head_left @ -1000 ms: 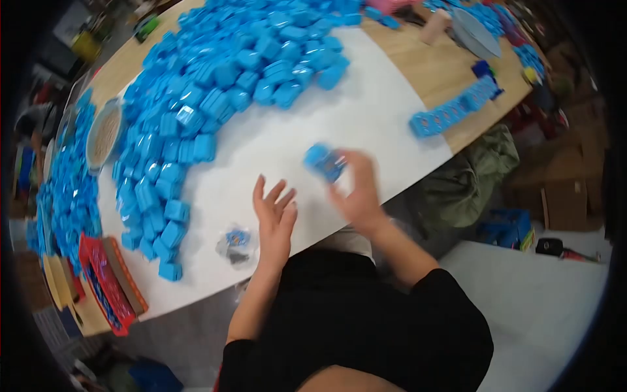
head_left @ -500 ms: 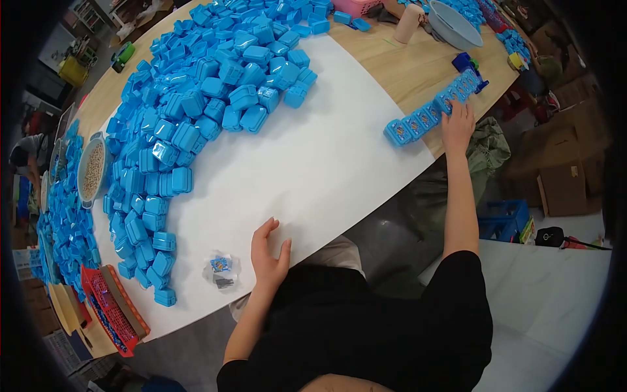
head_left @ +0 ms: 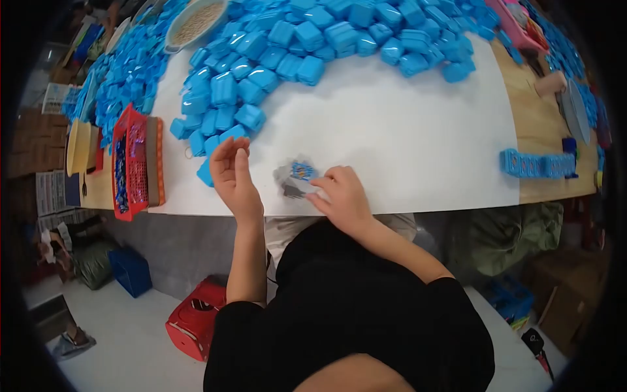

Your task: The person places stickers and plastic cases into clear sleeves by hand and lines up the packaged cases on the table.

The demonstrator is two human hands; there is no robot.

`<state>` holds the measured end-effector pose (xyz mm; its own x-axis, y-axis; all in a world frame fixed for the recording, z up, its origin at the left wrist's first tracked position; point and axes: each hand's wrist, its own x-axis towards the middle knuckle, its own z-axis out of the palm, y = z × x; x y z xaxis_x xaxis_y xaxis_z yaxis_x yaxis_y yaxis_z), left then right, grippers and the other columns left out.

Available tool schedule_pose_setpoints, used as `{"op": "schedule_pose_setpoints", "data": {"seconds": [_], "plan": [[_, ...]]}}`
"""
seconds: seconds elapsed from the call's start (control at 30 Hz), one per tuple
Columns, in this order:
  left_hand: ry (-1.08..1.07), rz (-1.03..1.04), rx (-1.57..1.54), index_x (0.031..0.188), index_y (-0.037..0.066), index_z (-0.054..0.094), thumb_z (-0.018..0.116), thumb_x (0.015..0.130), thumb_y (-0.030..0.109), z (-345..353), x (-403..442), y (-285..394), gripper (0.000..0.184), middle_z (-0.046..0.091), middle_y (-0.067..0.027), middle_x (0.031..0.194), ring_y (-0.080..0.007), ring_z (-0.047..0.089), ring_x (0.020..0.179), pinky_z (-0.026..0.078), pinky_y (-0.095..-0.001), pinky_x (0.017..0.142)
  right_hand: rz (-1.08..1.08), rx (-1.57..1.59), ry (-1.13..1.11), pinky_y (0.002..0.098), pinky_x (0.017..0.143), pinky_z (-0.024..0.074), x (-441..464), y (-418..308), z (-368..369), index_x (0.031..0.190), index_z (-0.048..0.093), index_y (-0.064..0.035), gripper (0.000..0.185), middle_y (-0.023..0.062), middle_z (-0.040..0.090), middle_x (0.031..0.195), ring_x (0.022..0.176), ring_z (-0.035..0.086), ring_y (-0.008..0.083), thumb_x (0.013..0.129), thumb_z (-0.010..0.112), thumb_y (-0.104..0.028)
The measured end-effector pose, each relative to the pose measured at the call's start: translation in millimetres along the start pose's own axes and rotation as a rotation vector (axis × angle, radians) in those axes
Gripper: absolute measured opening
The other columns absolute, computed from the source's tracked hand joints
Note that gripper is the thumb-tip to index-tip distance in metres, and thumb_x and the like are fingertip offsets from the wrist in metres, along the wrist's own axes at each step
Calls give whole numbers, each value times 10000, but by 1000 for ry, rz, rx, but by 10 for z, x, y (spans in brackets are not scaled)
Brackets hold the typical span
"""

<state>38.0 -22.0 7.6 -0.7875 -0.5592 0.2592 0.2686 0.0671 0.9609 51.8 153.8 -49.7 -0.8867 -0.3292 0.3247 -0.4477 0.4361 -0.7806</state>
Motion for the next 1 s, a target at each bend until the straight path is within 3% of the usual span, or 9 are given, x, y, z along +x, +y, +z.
{"op": "schedule_pose_setpoints", "data": {"seconds": [0.17, 0.37, 0.5, 0.7, 0.87, 1.0], "plan": [[46, -67, 37, 1171, 0, 525, 502, 940, 22, -388, -81, -164, 233, 621, -115, 1043, -177, 589, 981, 451, -278, 884, -124, -258, -22, 299, 698, 414, -83, 62, 318, 928, 676, -73, 181, 41, 527, 886, 776, 474, 210, 768, 718, -145], [-131, -221, 56, 1109, -8, 560, 528, 935, 39, -399, -201, -248, 183, 629, -102, 989, -166, 597, 929, 459, -262, 852, -79, -156, -48, 298, 690, 415, 14, 51, 243, 909, 679, -68, 140, 34, 538, 858, 750, 477, 202, 789, 699, -137], [-252, -242, 319, 1002, 0, 614, 569, 896, 46, -351, -273, -157, 124, 643, -75, 926, -141, 595, 848, 464, -249, 797, -109, -244, -5, 294, 682, 417, 57, -27, 276, 887, 692, -65, 93, 43, 556, 848, 734, 478, 198, 807, 674, -108], [-178, -230, 256, 1004, -6, 633, 577, 894, 62, -328, -229, -150, 141, 651, -63, 896, -130, 591, 817, 460, -237, 773, -92, -171, -34, 291, 671, 418, 66, 80, 297, 898, 702, -61, 114, 46, 562, 840, 739, 485, 199, 800, 677, -113], [-420, -433, 305, 1094, -13, 620, 566, 902, 63, -320, -246, -55, 214, 655, -75, 948, -143, 596, 814, 471, -248, 770, 184, 144, 157, 279, 669, 417, 199, 10, 123, 919, 705, -55, 133, 42, 562, 849, 764, 496, 193, 796, 683, -100], [-376, -588, -207, 1178, -9, 597, 561, 910, 58, -99, -323, -68, 279, 653, -96, 1009, -143, 602, 811, 487, -237, 754, -142, -50, 160, 252, 654, 410, 201, -98, 113, 938, 708, -43, 134, 40, 570, 872, 797, 501, 162, 815, 672, -84]]}}
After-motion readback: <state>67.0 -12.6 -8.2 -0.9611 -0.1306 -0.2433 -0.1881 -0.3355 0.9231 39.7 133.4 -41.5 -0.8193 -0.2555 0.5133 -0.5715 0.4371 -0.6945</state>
